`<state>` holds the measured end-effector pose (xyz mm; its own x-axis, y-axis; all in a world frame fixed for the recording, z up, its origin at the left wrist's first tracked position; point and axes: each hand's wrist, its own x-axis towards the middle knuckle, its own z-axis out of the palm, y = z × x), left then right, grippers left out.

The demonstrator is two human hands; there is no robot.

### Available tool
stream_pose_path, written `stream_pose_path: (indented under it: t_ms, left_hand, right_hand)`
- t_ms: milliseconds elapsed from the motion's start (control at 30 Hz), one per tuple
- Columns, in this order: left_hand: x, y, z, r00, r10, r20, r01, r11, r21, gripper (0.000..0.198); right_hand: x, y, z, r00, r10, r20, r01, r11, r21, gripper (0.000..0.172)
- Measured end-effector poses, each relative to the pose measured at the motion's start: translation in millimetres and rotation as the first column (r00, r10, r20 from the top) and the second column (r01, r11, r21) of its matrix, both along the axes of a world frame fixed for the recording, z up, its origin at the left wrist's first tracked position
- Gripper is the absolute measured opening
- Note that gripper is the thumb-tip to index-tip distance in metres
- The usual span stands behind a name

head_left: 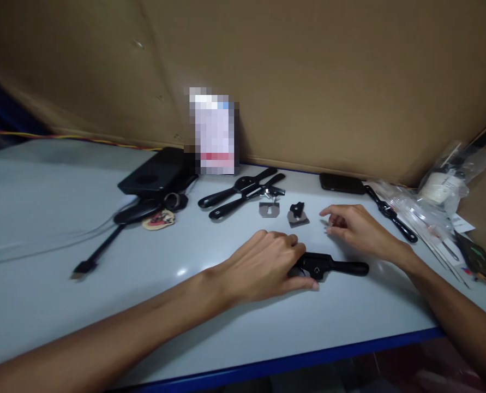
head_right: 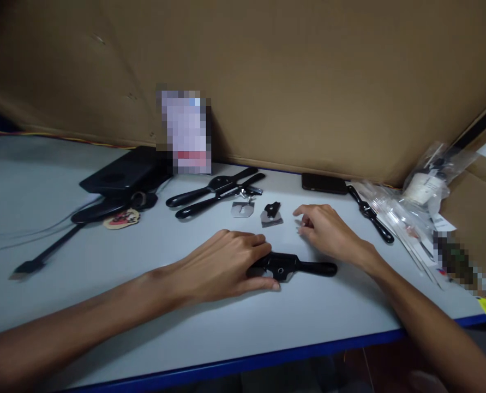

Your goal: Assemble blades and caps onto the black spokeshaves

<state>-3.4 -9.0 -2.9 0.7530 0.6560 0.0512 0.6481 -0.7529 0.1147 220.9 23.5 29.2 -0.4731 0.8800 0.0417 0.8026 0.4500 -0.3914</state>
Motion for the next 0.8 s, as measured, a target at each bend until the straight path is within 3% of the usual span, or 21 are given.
stream_pose_path:
  t_ms: [267, 567, 800]
  left_hand:
    - [-2.2, 1.4, -3.4, 0.999, -0.028, 0.035, 0.029, 1.0, -0.001, 0.061]
    - [-3.1, 2.3, -5.6, 0.995, -0.045, 0.088, 0.044, 0.999, 0.008, 0.06]
    - [-0.5, 1.3, -3.6, 0.999, -0.016, 0.049, 0.016, 1.0, 0.003, 0.057]
  right_hand:
    - [-15.7, -36.1, 30.5, 0.962, 0.203, -0.184, -0.236, 0.955, -0.179, 0.013]
    - [-20.2, -37.8, 16.5, 0.944, 0.315, -0.098, -0.328, 0.927, -0.181, 0.018]
    - [-27.1, -51.0, 16.5, 0.913, 0.395, 0.104, -0.393, 0.919, -0.043, 0.019]
